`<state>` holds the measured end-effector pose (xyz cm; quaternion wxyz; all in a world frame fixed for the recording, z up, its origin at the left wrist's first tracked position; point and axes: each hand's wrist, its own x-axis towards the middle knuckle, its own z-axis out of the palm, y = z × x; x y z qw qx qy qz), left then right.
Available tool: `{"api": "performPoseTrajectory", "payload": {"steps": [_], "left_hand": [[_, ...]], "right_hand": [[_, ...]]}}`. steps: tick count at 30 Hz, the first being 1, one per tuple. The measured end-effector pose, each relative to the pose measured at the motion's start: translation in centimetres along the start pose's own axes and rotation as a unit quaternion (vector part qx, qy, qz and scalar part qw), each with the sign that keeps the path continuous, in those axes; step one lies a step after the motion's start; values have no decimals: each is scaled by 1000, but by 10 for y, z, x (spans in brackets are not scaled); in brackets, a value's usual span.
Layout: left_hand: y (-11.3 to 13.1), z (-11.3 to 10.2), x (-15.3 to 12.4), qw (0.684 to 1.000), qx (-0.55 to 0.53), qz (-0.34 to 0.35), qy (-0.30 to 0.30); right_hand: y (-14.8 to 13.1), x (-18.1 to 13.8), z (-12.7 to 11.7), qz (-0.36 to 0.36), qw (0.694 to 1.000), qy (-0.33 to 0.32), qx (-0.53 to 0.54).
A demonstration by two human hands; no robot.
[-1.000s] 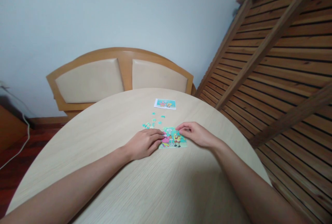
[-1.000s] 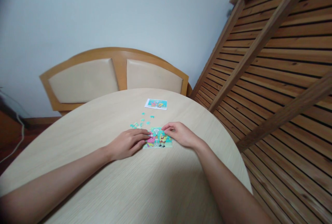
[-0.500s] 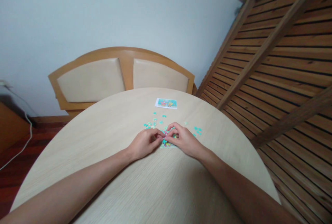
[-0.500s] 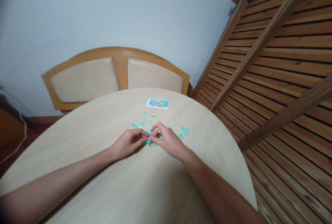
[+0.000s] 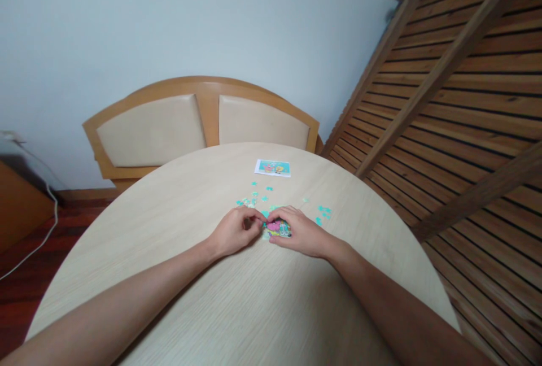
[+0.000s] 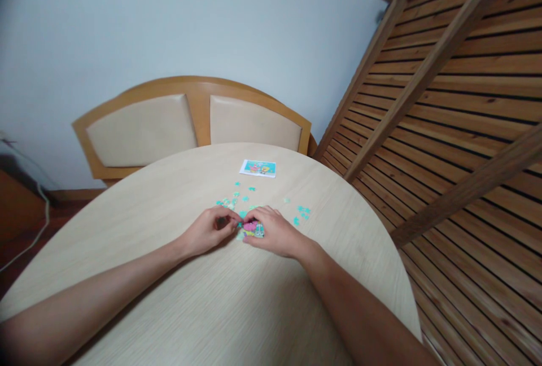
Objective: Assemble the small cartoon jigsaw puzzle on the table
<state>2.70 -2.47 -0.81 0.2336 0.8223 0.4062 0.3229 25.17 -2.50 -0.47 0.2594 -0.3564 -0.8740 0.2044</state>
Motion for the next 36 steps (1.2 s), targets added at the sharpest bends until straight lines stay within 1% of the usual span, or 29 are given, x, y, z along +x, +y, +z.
{"api": "performPoseTrajectory", "payload": {"steps": [4, 7, 10, 14, 16, 22, 27, 33, 36], "left_hand": [[-3, 0, -1, 1000, 5, 2, 5], [-5, -1, -1, 999, 24, 25, -16], [-7, -5, 0, 996, 47, 59, -40], [-13, -12, 1, 986, 76, 127, -78], [-16, -14, 1, 983, 79, 140, -83], [-18, -12, 1, 983, 81, 142, -81], [-17, -10, 2, 987, 77, 117, -75], [-24, -7, 2, 993, 55, 84, -57], [-25, -6, 2, 994, 53, 82, -52]], "right_hand": [[3, -1, -1, -6, 1000, -7, -15], [6, -1, -4, -6, 1000, -12, -22], [8, 0, -6, -11, 1000, -12, -21], [8, 0, -7, -20, 1000, -9, -7], [8, 0, -7, -24, 1000, -5, -2], [9, -1, -6, -29, 1000, -2, 1], [10, 0, -6, -33, 999, 0, 2], [11, 0, -6, -35, 999, -6, -3], [11, 0, -6, -32, 999, -4, -2]]}}
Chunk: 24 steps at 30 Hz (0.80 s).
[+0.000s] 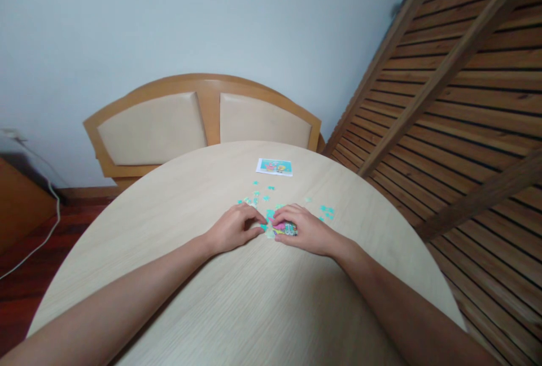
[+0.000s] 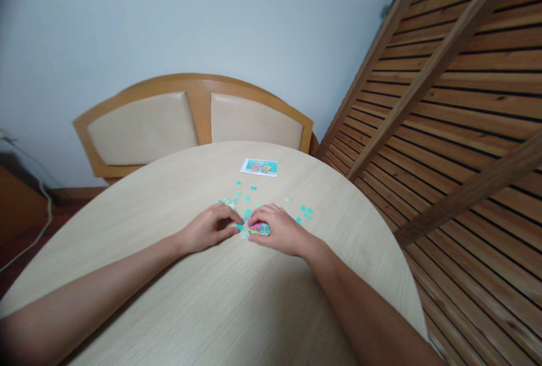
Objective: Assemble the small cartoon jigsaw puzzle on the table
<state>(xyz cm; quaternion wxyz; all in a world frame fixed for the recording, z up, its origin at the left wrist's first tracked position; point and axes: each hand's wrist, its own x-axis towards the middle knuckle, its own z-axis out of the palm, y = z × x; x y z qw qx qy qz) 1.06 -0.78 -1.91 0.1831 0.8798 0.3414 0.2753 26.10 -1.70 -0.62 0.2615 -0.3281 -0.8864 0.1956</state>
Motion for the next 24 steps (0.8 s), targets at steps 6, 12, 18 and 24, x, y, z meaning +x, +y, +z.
{"api": "performPoseTrajectory", "payload": {"steps": [6, 12, 18, 24], "left_hand": [[1, 0, 0, 1000, 6, 0, 7], [4, -2, 0, 1000, -7, -12, 10], [10, -5, 0, 1000, 1, -16, 15], [5, -3, 0, 1000, 8, -3, 3]], "right_hand": [[-1, 0, -1, -5, 1000, -2, -1], [-2, 0, -2, -6, 1000, -5, -3], [-1, -1, 0, -4, 1000, -1, -3], [0, -1, 0, -5, 1000, -1, -9]]}}
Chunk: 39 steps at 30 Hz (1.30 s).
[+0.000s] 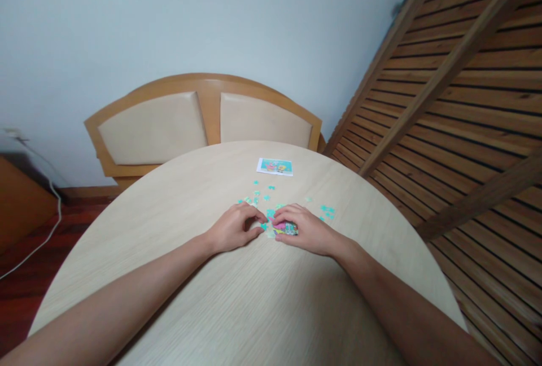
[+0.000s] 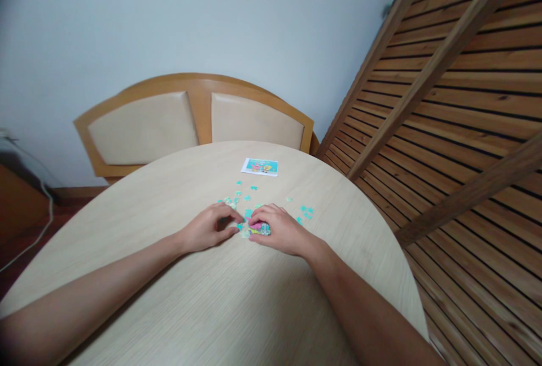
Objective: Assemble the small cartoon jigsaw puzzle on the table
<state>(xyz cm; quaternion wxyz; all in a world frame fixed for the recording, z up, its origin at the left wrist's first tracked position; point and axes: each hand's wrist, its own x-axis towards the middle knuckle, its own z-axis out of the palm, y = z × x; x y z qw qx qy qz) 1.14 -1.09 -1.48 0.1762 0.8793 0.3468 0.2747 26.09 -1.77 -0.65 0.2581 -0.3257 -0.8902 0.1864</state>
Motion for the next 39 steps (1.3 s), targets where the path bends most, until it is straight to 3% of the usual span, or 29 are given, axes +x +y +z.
{"api": "performPoseTrajectory", "payload": {"steps": [28, 32, 35, 39], "left_hand": [[2, 0, 1, 1000, 12, -10, 9], [0, -15, 1, 997, 48, -55, 34], [-6, -32, 0, 988, 98, -114, 48], [-9, -44, -3, 978, 125, -167, -15]], "right_hand": [[-1, 0, -1, -15, 1000, -1, -5], [1, 0, -14, 2, 1000, 27, -3], [15, -5, -31, 51, 994, 68, -63], [37, -14, -50, 116, 981, 107, -111]]}}
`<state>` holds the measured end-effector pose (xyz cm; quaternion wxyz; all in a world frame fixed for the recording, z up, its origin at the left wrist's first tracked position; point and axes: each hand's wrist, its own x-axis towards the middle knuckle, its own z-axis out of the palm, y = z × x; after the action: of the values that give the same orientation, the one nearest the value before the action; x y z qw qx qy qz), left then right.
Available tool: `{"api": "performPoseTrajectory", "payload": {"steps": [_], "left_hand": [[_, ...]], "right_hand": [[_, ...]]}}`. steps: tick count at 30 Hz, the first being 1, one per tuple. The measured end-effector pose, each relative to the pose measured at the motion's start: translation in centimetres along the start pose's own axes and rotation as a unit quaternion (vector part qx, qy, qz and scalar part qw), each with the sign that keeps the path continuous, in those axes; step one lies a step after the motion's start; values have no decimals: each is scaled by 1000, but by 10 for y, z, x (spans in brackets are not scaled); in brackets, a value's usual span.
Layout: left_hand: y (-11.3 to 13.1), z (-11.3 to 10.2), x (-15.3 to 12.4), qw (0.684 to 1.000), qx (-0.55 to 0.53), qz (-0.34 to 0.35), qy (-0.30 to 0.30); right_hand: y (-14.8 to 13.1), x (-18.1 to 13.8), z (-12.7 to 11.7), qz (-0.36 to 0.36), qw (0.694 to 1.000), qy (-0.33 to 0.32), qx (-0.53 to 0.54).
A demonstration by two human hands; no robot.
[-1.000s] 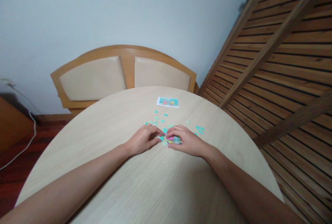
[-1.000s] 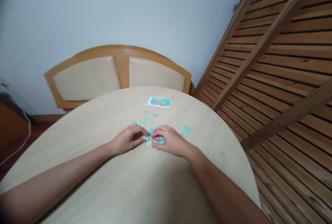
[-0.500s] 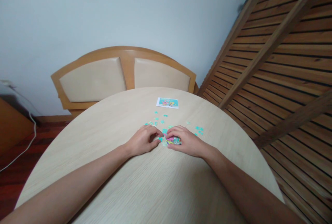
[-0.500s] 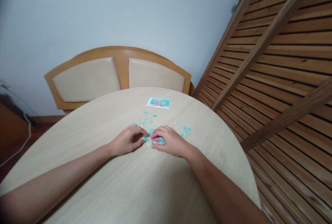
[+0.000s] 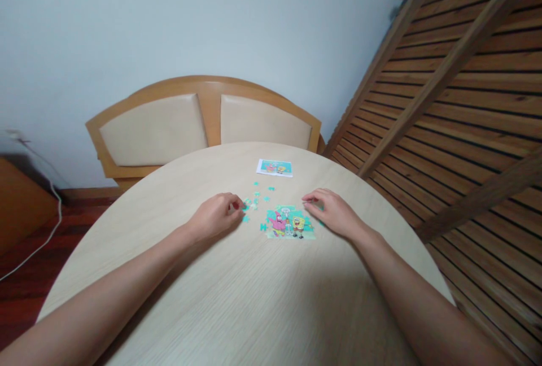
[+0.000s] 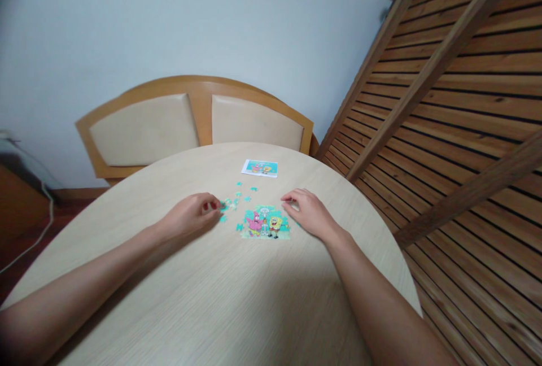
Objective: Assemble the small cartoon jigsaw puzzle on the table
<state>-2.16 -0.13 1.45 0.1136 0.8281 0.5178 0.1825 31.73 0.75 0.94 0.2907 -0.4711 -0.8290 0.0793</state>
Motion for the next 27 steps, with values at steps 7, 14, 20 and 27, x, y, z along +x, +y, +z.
{"api": "performPoseTrajectory", "payload": {"steps": [7, 14, 20, 27], "left_hand": [[9, -2, -4, 997, 20, 4, -71], [-2, 4, -4, 998, -19, 25, -62], [-10, 6, -3, 996, -53, 36, -69], [-4, -3, -5, 994, -42, 42, -91]], "right_hand": [[7, -3, 1, -10, 1000, -19, -10], [10, -4, 1, -29, 999, -36, -17], [13, -4, -2, -21, 999, -33, -7], [14, -5, -2, -16, 999, -37, -14]]}}
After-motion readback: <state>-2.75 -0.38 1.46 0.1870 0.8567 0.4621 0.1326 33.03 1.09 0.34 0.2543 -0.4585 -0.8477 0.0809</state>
